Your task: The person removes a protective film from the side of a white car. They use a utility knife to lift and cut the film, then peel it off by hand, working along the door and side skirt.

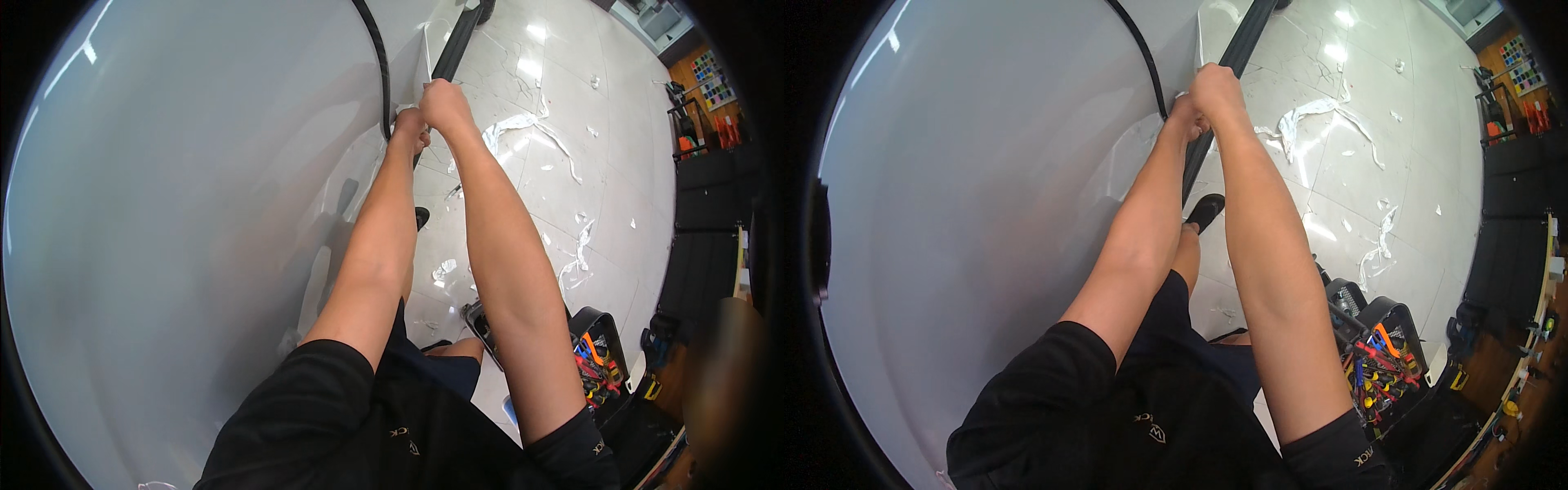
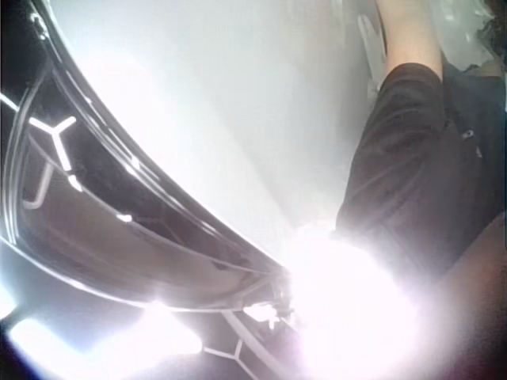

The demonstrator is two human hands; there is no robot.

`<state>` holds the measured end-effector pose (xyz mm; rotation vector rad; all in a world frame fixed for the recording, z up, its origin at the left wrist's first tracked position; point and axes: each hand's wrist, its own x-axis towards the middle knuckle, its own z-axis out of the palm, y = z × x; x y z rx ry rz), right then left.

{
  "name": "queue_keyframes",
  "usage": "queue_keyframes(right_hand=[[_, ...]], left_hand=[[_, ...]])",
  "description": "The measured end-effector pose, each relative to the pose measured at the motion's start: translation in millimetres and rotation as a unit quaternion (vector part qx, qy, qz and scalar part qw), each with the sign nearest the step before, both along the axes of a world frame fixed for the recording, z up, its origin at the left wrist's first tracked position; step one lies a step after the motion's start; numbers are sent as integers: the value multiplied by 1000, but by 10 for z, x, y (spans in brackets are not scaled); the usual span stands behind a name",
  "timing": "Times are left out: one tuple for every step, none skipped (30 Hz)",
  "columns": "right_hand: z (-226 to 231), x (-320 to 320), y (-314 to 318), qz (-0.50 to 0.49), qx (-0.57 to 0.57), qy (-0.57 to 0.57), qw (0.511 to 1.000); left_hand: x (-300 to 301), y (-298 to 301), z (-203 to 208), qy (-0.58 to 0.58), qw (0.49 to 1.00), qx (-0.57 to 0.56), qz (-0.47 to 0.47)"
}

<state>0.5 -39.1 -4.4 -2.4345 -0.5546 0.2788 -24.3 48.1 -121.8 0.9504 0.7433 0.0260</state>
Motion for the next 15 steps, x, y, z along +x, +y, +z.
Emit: queue_keyframes(right_hand=[[-6, -8, -10, -1, -3, 1, 1000], [-10, -12, -19, -6, -6, 3, 1000], [-15, -13, -27, 5, -6, -3, 1000], [-19, -12, -34, 12, -7, -9, 1000], [-23, -7, -39, 18, -8, -13, 1000], [-28, -3, -43, 18, -8, -10, 1000], [-34, 1, -47, 18, -8, -8, 1000], [-41, 0, -51, 19, -9, -5, 1000], [-47, -4, -57, 16, -9, -8, 1000], [-54, -14, -64, 13, -9, -12, 1000], [-59, -30, -73, 11, -17, -8, 1000], [-60, -47, -83, 15, -8, -16, 1000], [-60, -68, -98, 18, -7, -17, 1000], [-54, -89, -112, 18, -11, -17, 1000], [-47, -110, -128, 11, 2, -10, 1000]], left_hand=[[-1, 6, -4, 10, 1000, 5, -6], [-2, 8, -4, -3, 1000, 13, -8], [1, 6, -4, -5, 1000, 21, -11], [1, 1, -1, -7, 999, 29, -14], [4, -7, 4, 2, 999, 35, -10], [3, -16, 9, 11, 999, 40, -7], [1, -24, 16, 19, 999, 45, -4], [-6, -33, 22, 17, 999, 51, -9], [-16, -39, 29, 15, 998, 57, -13], [-27, -43, 38, 12, 998, 63, -17], [-45, -47, 44, 12, 998, 61, -16], [-61, -48, 54, 11, 998, 60, -17], [-78, -50, 60, 11, 998, 58, -17], [-94, -51, 68, 9, 998, 65, -23], [-110, -54, 72, 6, 997, 71, -29]])
